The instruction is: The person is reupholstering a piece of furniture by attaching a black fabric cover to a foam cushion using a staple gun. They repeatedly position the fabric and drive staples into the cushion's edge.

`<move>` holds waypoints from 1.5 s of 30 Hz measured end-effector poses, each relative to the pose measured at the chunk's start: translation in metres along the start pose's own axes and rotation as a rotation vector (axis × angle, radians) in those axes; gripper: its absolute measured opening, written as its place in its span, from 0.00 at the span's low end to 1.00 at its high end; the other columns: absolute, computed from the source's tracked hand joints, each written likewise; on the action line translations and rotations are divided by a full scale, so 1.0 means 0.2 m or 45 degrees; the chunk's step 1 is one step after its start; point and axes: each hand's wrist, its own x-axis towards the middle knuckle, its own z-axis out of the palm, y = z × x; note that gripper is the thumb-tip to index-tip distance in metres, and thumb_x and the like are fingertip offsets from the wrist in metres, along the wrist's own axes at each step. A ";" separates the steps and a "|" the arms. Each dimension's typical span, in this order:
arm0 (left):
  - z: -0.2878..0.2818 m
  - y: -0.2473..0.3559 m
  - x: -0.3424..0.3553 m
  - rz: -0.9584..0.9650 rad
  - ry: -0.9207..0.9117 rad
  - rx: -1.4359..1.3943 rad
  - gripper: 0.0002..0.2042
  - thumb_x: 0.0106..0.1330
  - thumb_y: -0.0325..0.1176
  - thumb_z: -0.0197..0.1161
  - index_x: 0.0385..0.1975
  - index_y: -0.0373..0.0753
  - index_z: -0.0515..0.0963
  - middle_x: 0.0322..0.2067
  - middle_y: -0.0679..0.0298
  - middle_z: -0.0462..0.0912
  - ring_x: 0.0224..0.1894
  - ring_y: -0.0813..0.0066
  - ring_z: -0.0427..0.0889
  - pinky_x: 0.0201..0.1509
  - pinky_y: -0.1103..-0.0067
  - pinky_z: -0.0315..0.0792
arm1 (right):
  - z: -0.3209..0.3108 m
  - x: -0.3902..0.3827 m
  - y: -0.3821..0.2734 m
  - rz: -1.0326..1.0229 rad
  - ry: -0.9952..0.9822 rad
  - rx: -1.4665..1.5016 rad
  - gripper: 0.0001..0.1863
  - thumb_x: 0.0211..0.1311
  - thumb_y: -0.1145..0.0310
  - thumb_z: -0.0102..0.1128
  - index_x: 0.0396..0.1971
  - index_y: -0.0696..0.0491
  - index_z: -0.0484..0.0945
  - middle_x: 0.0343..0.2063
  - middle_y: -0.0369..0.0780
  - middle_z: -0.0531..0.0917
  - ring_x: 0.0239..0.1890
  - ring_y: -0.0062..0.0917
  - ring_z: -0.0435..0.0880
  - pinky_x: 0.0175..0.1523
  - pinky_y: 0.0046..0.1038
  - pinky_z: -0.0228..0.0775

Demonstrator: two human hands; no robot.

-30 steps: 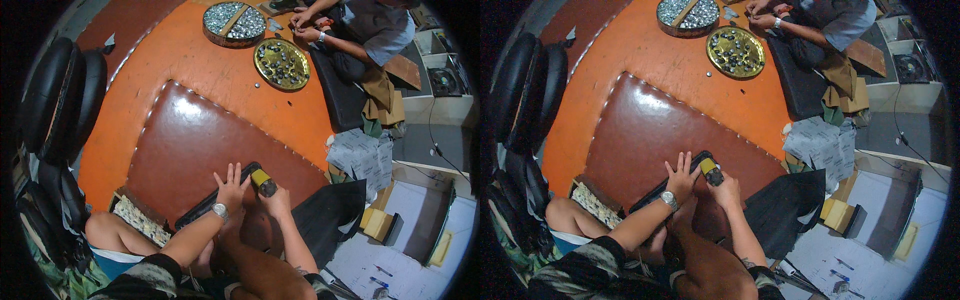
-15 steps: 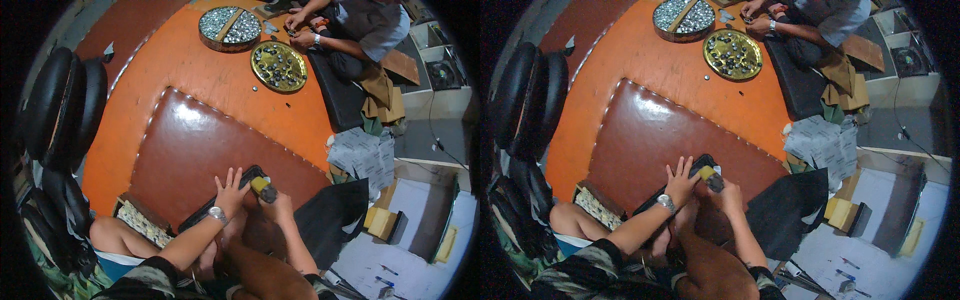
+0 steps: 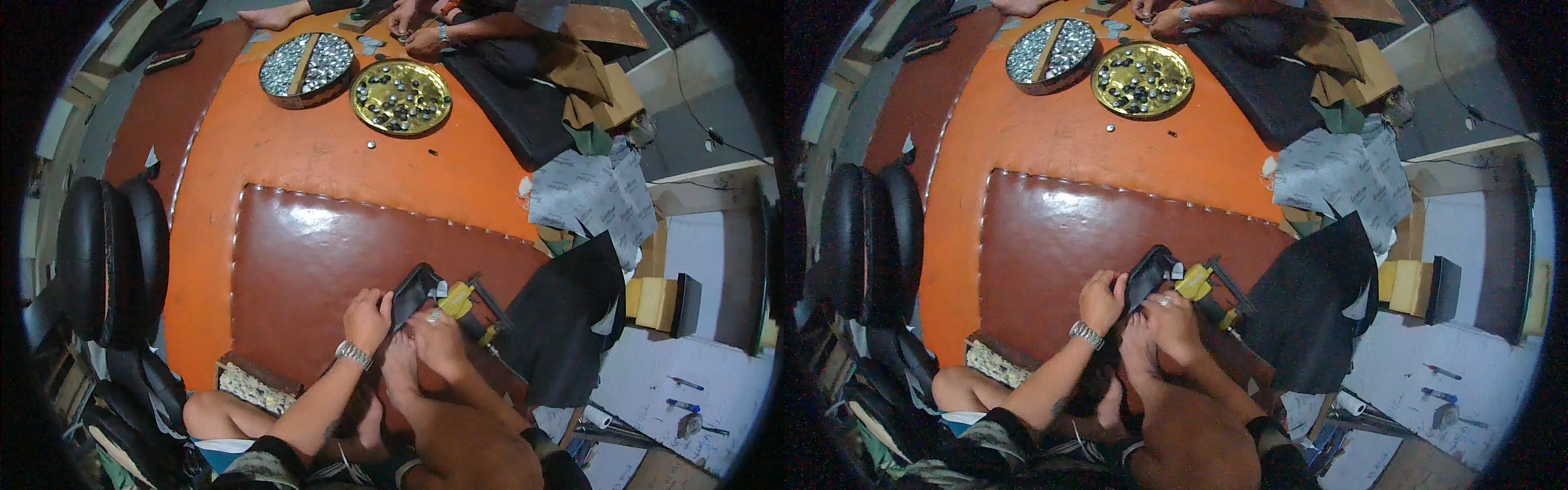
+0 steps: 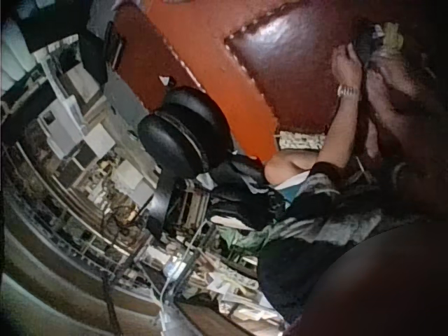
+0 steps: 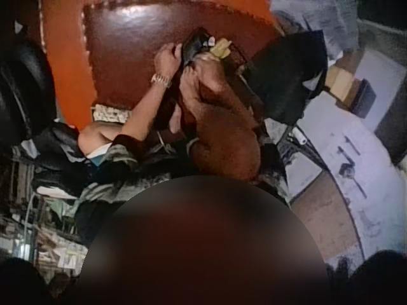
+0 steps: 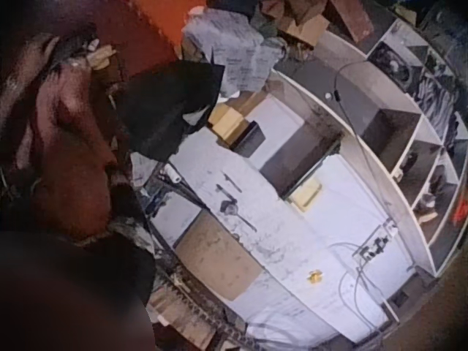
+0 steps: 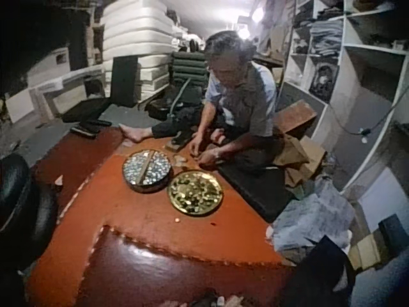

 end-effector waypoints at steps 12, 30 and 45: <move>-0.04 -0.09 -0.10 0.132 0.030 -0.009 0.13 0.65 0.28 0.69 0.49 0.36 0.87 0.42 0.47 0.89 0.44 0.46 0.88 0.53 0.62 0.81 | 0.03 0.23 -0.06 0.009 0.176 0.119 0.21 0.61 0.74 0.65 0.56 0.57 0.82 0.64 0.46 0.78 0.58 0.49 0.81 0.59 0.48 0.77; -0.08 -0.13 -0.01 -0.119 -0.185 -0.021 0.10 0.70 0.36 0.67 0.43 0.37 0.87 0.34 0.47 0.88 0.38 0.44 0.88 0.45 0.58 0.80 | 0.06 0.30 0.00 -0.204 0.079 -0.187 0.18 0.58 0.72 0.64 0.50 0.51 0.84 0.48 0.41 0.83 0.51 0.39 0.82 0.55 0.41 0.76; -0.11 -0.10 -0.36 -0.045 -0.295 0.075 0.40 0.67 0.46 0.67 0.75 0.28 0.63 0.72 0.42 0.68 0.68 0.39 0.68 0.73 0.50 0.62 | 0.21 0.31 -0.14 0.662 0.076 0.599 0.25 0.65 0.50 0.72 0.26 0.61 0.84 0.27 0.52 0.86 0.33 0.48 0.88 0.43 0.44 0.80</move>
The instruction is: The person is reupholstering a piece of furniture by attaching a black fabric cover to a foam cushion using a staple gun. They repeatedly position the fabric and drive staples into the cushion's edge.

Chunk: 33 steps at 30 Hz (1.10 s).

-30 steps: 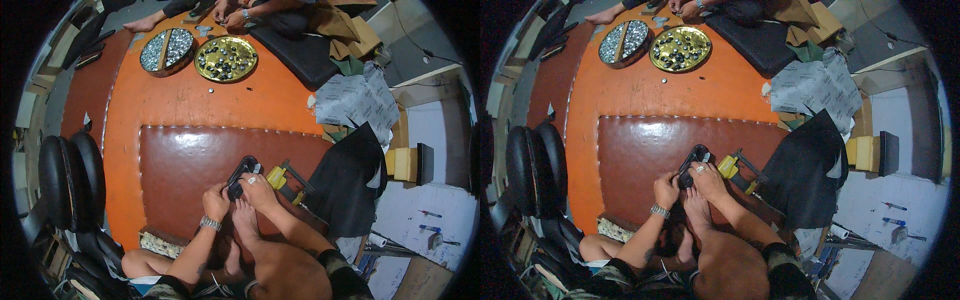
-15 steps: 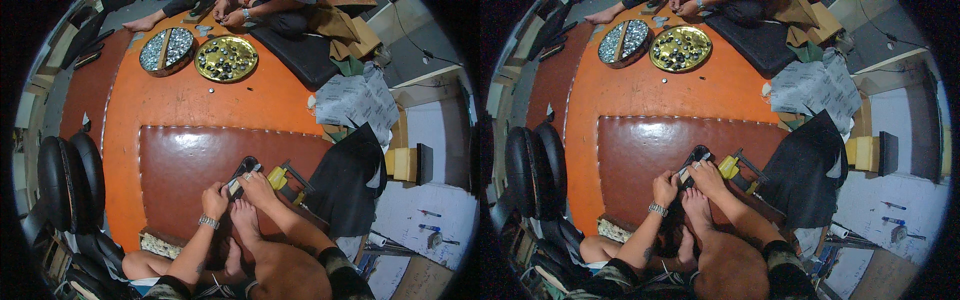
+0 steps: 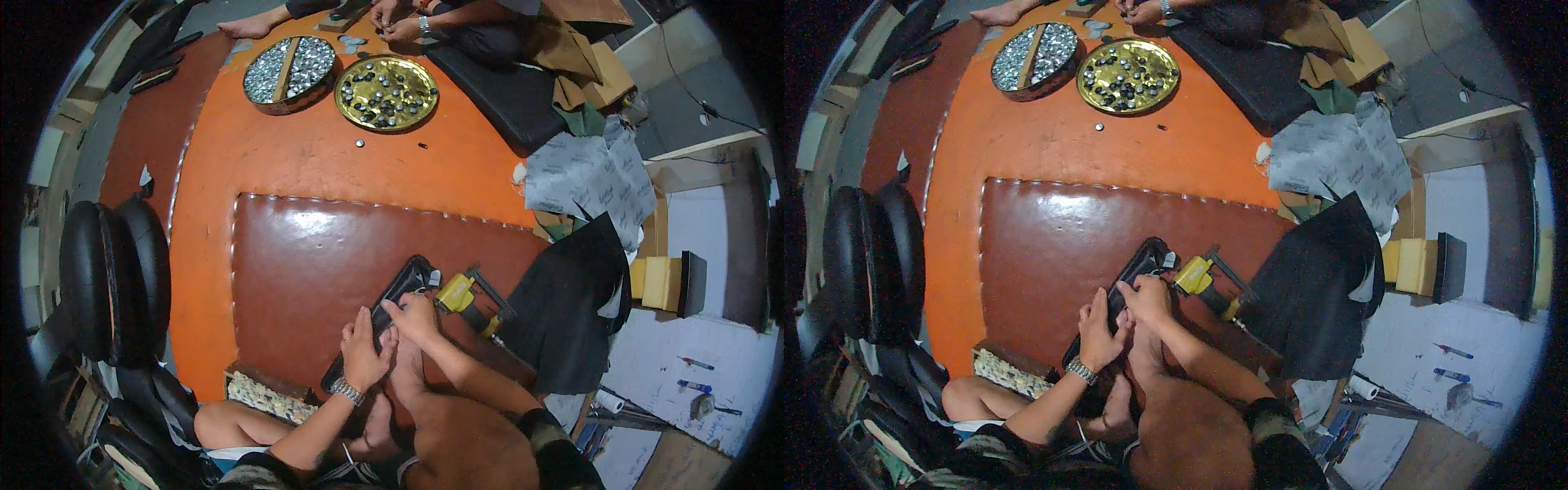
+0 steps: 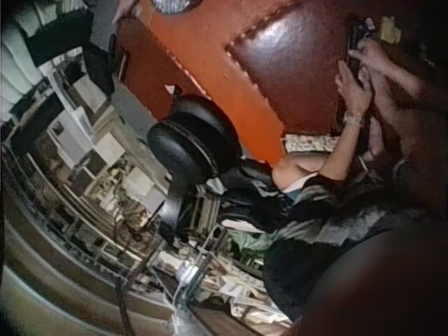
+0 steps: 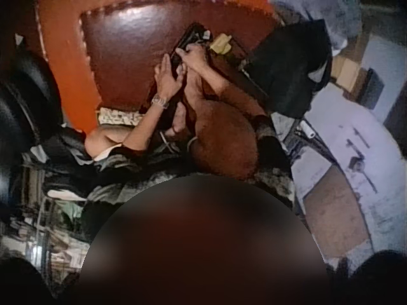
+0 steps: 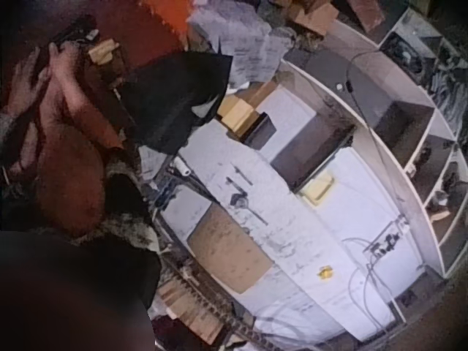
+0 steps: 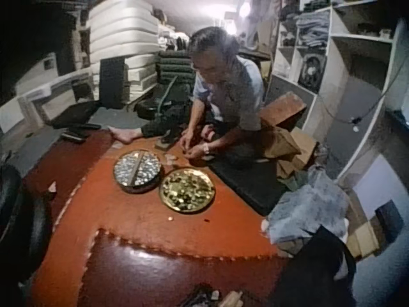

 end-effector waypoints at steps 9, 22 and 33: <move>-0.04 0.02 0.32 0.292 -0.213 0.233 0.47 0.63 0.51 0.70 0.80 0.39 0.58 0.80 0.58 0.61 0.84 0.43 0.46 0.81 0.38 0.38 | 0.02 0.00 0.16 -0.041 -0.067 0.195 0.25 0.68 0.56 0.70 0.19 0.59 0.76 0.17 0.47 0.79 0.19 0.31 0.78 0.29 0.41 0.69; 0.00 0.01 0.17 0.320 -0.194 0.464 0.41 0.67 0.59 0.65 0.80 0.55 0.62 0.81 0.47 0.53 0.83 0.42 0.46 0.78 0.33 0.43 | -0.10 -0.03 0.18 -0.443 0.005 -0.069 0.12 0.70 0.68 0.65 0.28 0.59 0.83 0.25 0.49 0.84 0.30 0.42 0.85 0.38 0.39 0.76; 0.04 0.02 0.16 0.283 -0.136 0.566 0.39 0.68 0.56 0.65 0.80 0.62 0.62 0.81 0.43 0.49 0.84 0.45 0.46 0.77 0.32 0.44 | -0.49 -0.25 0.35 0.053 0.132 -0.953 0.47 0.57 0.62 0.76 0.74 0.56 0.60 0.56 0.54 0.82 0.58 0.50 0.82 0.63 0.47 0.72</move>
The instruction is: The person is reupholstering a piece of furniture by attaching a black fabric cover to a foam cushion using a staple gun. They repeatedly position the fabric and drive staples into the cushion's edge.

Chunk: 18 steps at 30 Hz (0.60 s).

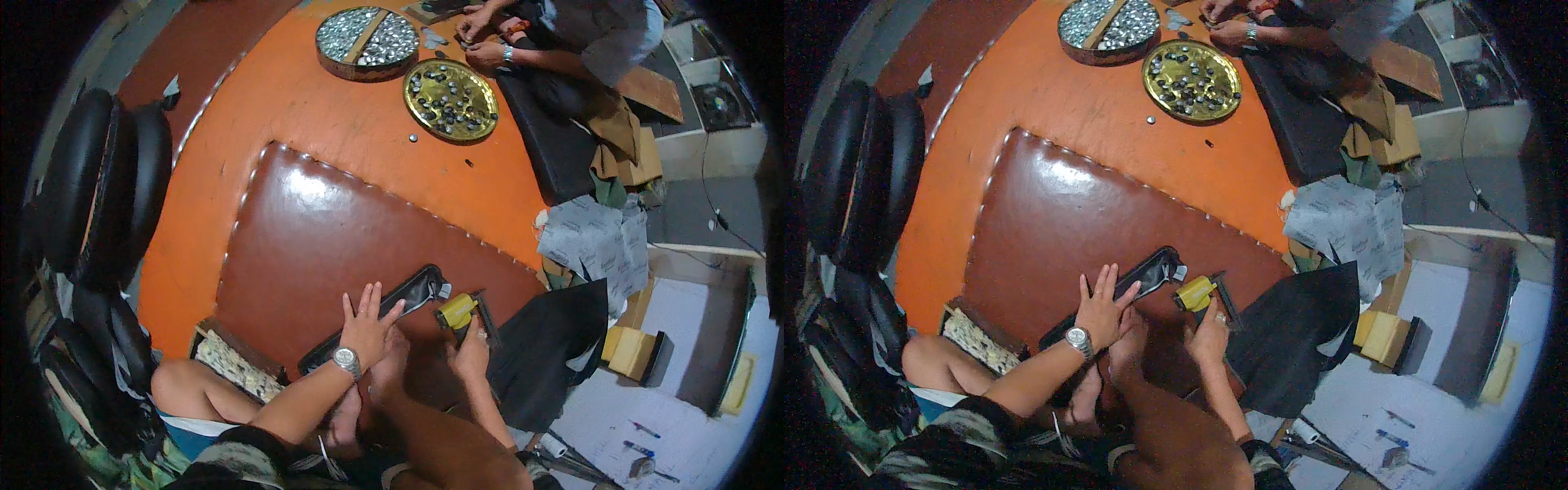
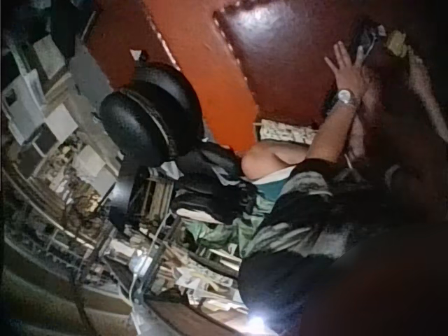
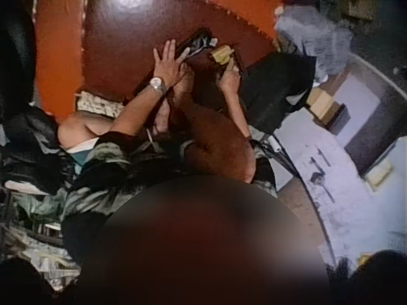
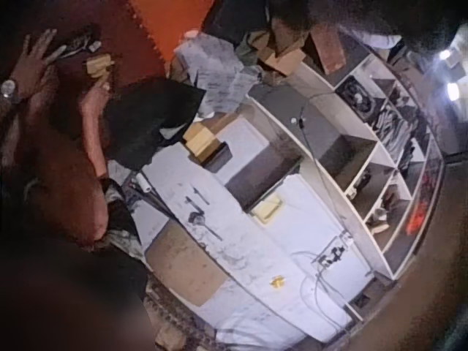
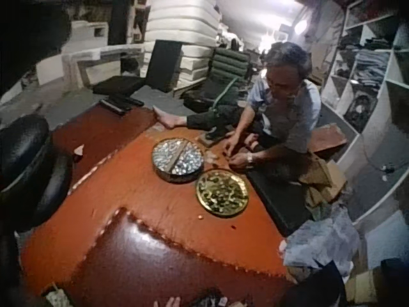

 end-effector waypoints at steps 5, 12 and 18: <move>-0.03 0.00 0.00 -0.029 -0.048 -0.087 0.37 0.71 0.54 0.62 0.81 0.65 0.59 0.82 0.46 0.47 0.85 0.49 0.44 0.78 0.34 0.43 | -0.21 -0.01 -0.08 0.046 -0.067 0.583 0.40 0.60 0.59 0.77 0.69 0.56 0.70 0.47 0.52 0.86 0.48 0.44 0.89 0.48 0.44 0.80; 0.02 0.01 0.01 -0.051 -0.073 0.087 0.35 0.74 0.53 0.58 0.81 0.67 0.57 0.82 0.49 0.47 0.85 0.53 0.45 0.78 0.35 0.45 | -0.32 -0.04 -0.31 -0.107 -0.346 0.916 0.23 0.66 0.69 0.70 0.59 0.60 0.79 0.48 0.44 0.89 0.45 0.28 0.88 0.51 0.35 0.81; 0.06 -0.01 0.01 -0.038 -0.013 0.023 0.33 0.75 0.51 0.58 0.80 0.66 0.60 0.82 0.49 0.48 0.85 0.55 0.46 0.79 0.36 0.44 | -0.24 0.05 -0.47 -0.004 -0.224 0.614 0.19 0.60 0.59 0.73 0.37 0.64 0.87 0.30 0.54 0.90 0.38 0.46 0.92 0.43 0.43 0.81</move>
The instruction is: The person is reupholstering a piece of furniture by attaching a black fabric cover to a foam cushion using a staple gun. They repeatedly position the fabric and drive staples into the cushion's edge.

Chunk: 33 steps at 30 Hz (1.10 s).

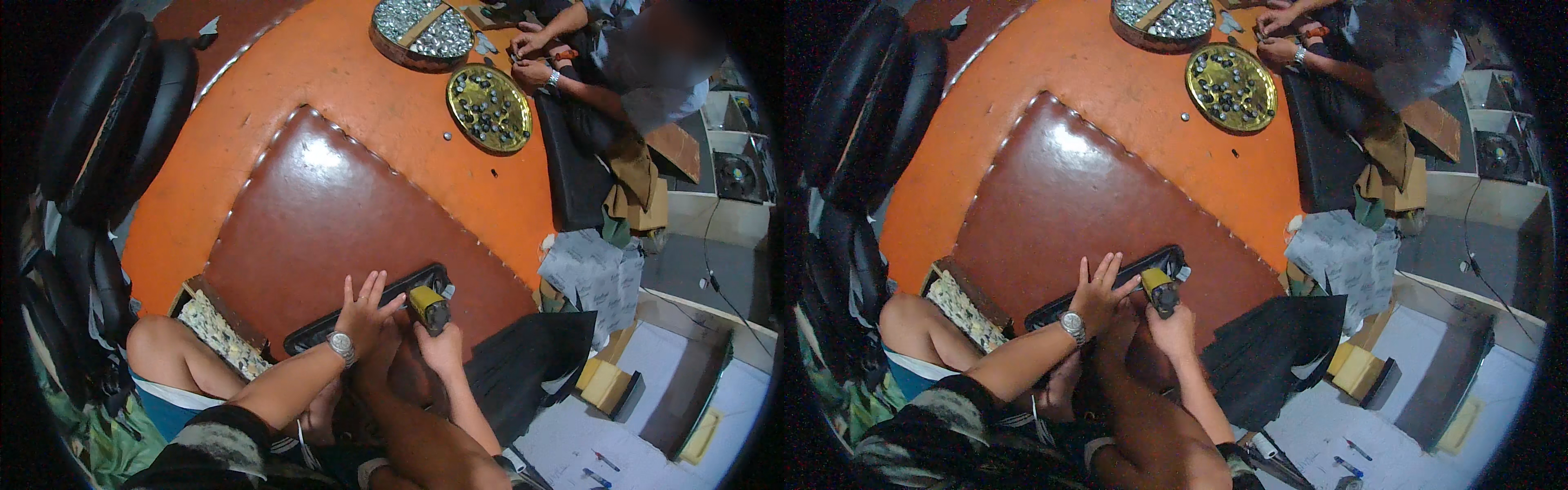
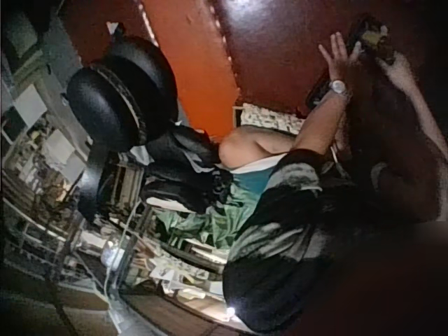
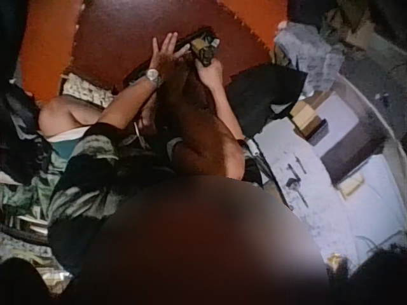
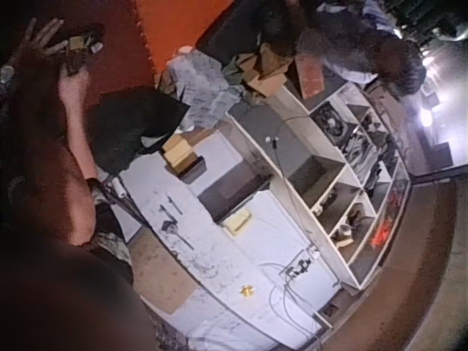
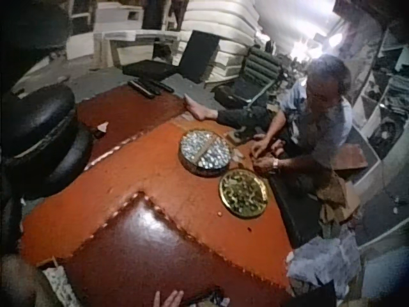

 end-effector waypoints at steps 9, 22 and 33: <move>0.11 -0.02 -0.01 0.038 0.281 -0.076 0.21 0.73 0.44 0.57 0.65 0.57 0.79 0.81 0.47 0.54 0.83 0.52 0.53 0.80 0.38 0.47 | 0.06 -0.06 0.01 0.046 -0.079 -0.083 0.19 0.61 0.59 0.72 0.39 0.61 0.87 0.33 0.54 0.90 0.41 0.48 0.92 0.48 0.44 0.81; -0.01 -0.27 -0.04 -0.214 -0.015 -1.100 0.39 0.67 0.45 0.71 0.74 0.32 0.65 0.62 0.46 0.76 0.65 0.44 0.75 0.68 0.58 0.72 | 0.06 -0.02 0.27 -0.004 0.006 0.219 0.17 0.67 0.66 0.69 0.50 0.60 0.84 0.30 0.38 0.88 0.25 0.21 0.84 0.32 0.29 0.77; -0.08 -0.08 -0.17 -0.112 0.154 -0.498 0.40 0.68 0.52 0.66 0.76 0.36 0.64 0.61 0.49 0.73 0.61 0.49 0.74 0.61 0.58 0.71 | 0.06 -0.07 0.22 -0.029 0.049 0.260 0.21 0.62 0.59 0.74 0.46 0.62 0.87 0.35 0.49 0.92 0.41 0.37 0.92 0.48 0.38 0.80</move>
